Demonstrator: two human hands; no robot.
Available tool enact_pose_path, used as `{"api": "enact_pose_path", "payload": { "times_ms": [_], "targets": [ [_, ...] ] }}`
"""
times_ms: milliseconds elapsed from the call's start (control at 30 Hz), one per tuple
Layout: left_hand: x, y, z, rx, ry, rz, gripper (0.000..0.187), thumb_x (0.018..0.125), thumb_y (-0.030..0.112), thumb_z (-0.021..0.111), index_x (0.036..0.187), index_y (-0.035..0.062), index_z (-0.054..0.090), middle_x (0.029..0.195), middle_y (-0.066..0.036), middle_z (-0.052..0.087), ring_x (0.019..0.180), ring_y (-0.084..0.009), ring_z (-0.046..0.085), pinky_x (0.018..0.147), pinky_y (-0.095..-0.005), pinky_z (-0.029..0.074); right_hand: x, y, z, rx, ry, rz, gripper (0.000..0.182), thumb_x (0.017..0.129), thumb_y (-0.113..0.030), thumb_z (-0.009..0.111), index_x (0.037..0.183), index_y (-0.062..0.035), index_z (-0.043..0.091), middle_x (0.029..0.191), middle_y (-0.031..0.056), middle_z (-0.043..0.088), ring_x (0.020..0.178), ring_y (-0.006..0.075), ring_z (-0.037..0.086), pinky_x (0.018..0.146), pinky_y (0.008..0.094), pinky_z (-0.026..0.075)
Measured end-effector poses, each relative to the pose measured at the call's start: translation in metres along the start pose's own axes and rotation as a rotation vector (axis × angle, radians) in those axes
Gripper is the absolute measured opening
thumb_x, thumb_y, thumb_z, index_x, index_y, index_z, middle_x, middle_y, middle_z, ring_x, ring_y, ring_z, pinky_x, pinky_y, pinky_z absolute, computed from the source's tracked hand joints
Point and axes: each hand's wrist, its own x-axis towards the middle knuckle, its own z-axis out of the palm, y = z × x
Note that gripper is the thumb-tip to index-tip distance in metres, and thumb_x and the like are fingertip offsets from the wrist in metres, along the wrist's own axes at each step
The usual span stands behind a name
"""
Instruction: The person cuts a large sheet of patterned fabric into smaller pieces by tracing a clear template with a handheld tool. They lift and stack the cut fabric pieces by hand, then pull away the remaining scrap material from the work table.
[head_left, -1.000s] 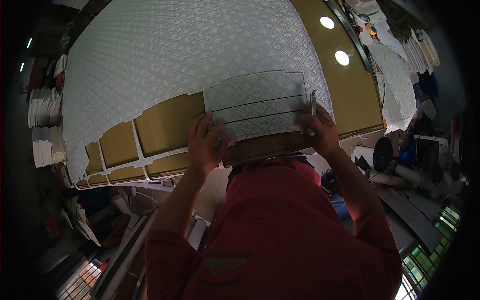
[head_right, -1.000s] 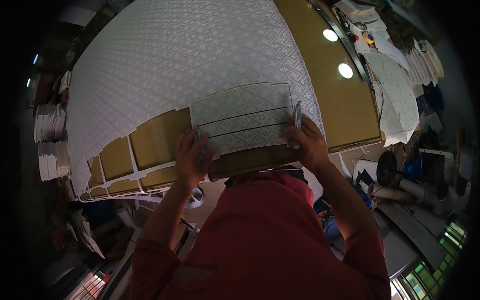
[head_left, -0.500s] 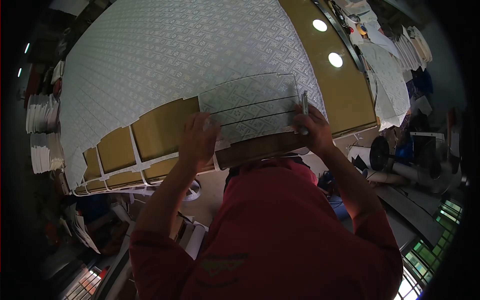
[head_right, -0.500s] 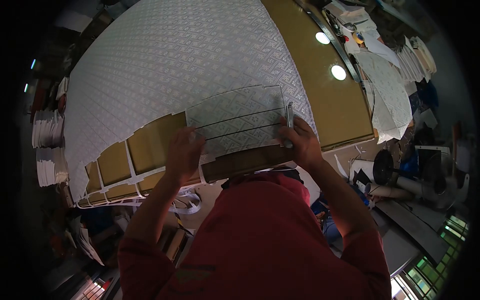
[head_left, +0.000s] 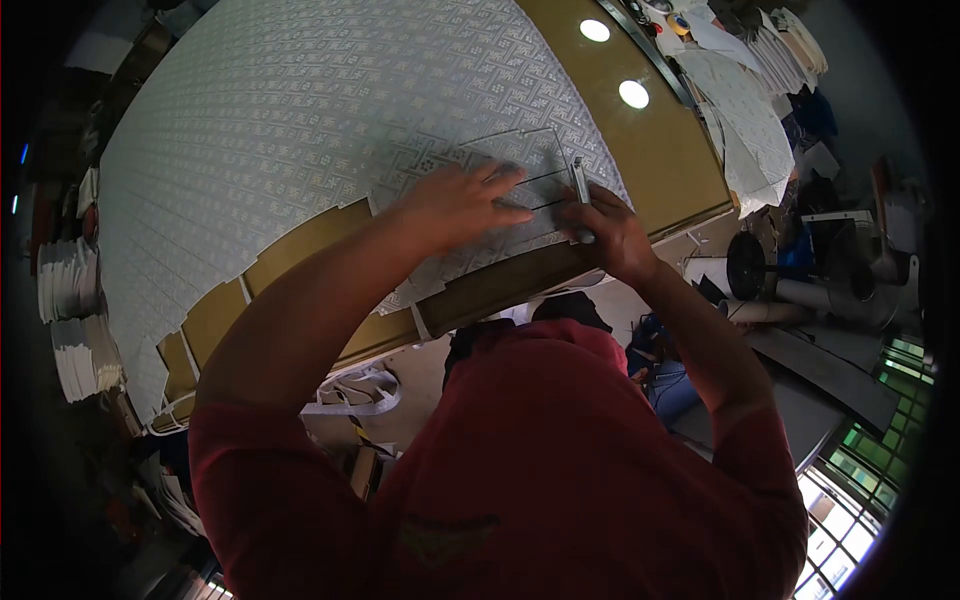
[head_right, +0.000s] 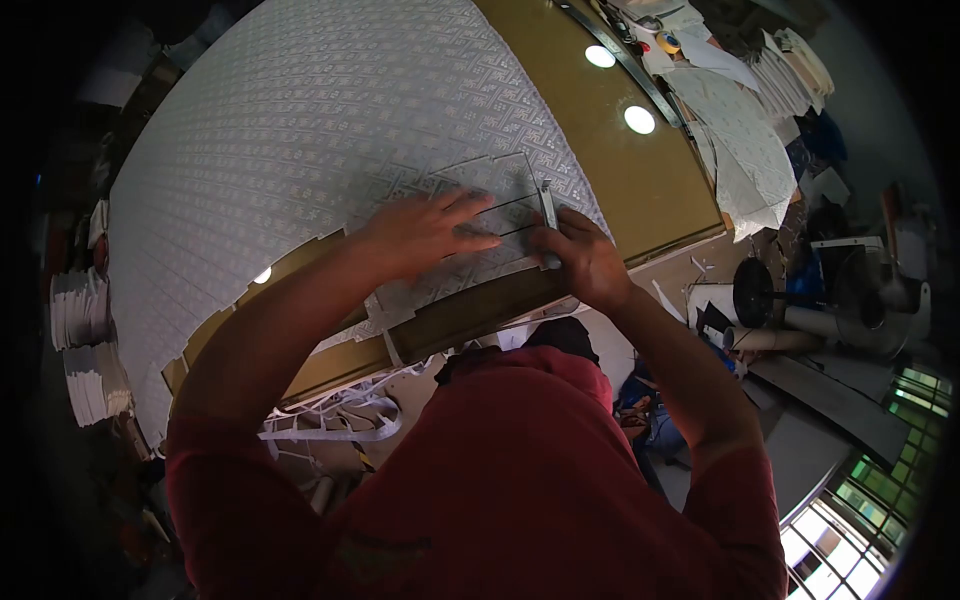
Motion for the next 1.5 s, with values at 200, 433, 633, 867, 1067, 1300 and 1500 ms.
{"api": "enact_pose_path", "payload": {
  "times_ms": [200, 433, 633, 867, 1067, 1300, 1500],
  "targets": [
    [0.024, 0.013, -0.029, 0.105, -0.213, 0.074, 0.119, 0.061, 0.005, 0.092, 0.158, 0.0463, 0.035, 0.173, -0.008, 0.017, 0.156, -0.0407, 0.024, 0.104, -0.0497, 0.054, 0.003, -0.013, -0.005, 0.032, -0.026, 0.098, 0.038, 0.072, -0.004, 0.079, 0.106, -0.0072, 0.064, 0.110, 0.0148, 0.070, 0.100, 0.0352, 0.065, 0.084, 0.0428, 0.055],
    [0.026, 0.016, -0.026, 0.106, -0.227, 0.045, 0.104, 0.075, 0.003, 0.083, 0.156, 0.0493, 0.038, 0.174, -0.004, 0.014, 0.157, -0.0389, 0.022, 0.105, -0.0549, 0.053, -0.010, 0.002, -0.015, 0.204, -0.020, 0.182, 0.029, 0.080, -0.004, 0.080, 0.105, -0.0070, 0.065, 0.103, 0.0137, 0.073, 0.085, 0.0331, 0.069, 0.074, 0.0415, 0.057],
    [0.031, 0.025, -0.035, 0.058, -0.304, -0.064, 0.075, 0.097, 0.006, 0.058, 0.153, 0.0512, 0.040, 0.174, -0.002, 0.010, 0.159, -0.0353, 0.019, 0.120, -0.0577, 0.040, -0.021, 0.030, -0.067, 0.403, -0.093, 0.155, 0.019, 0.087, -0.003, 0.075, 0.105, -0.0079, 0.070, 0.093, 0.0120, 0.073, 0.077, 0.0294, 0.071, 0.067, 0.0389, 0.056],
    [0.030, 0.023, -0.015, -0.023, -0.225, -0.106, 0.104, 0.076, -0.010, 0.070, 0.151, 0.0545, 0.039, 0.175, 0.004, 0.007, 0.160, -0.0319, 0.012, 0.121, -0.0564, 0.041, -0.012, 0.042, -0.079, 0.579, -0.247, 0.149, 0.019, 0.089, -0.002, 0.072, 0.107, -0.0077, 0.071, 0.093, 0.0126, 0.075, 0.084, 0.0292, 0.075, 0.075, 0.0384, 0.058],
    [0.031, 0.025, -0.025, -0.006, -0.255, -0.107, 0.108, 0.072, -0.013, 0.072, 0.152, 0.0527, 0.040, 0.175, 0.005, 0.007, 0.161, -0.0317, 0.010, 0.123, -0.0570, 0.039, 0.005, 0.048, -0.082, 0.526, -0.317, 0.109, 0.017, 0.089, -0.005, 0.074, 0.106, -0.0068, 0.070, 0.095, 0.0119, 0.077, 0.088, 0.0290, 0.076, 0.078, 0.0379, 0.058],
    [0.031, 0.023, -0.025, -0.054, -0.277, -0.117, 0.106, 0.074, -0.011, 0.073, 0.153, 0.0514, 0.040, 0.175, 0.006, 0.007, 0.161, -0.0306, 0.009, 0.123, -0.0583, 0.037, 0.036, 0.044, -0.090, 0.540, -0.468, 0.137, 0.012, 0.088, -0.005, 0.076, 0.099, -0.0051, 0.071, 0.093, 0.0102, 0.077, 0.087, 0.0274, 0.075, 0.078, 0.0370, 0.057],
    [0.029, 0.022, -0.019, -0.060, -0.241, -0.120, 0.096, 0.080, -0.006, 0.068, 0.152, 0.0517, 0.040, 0.175, 0.007, 0.007, 0.161, -0.0303, 0.009, 0.124, -0.0596, 0.035, 0.044, 0.049, -0.084, 0.513, -0.522, 0.017, 0.012, 0.087, -0.006, 0.077, 0.098, -0.0068, 0.071, 0.091, 0.0082, 0.077, 0.085, 0.0272, 0.075, 0.077, 0.0379, 0.056]
  ]
}}
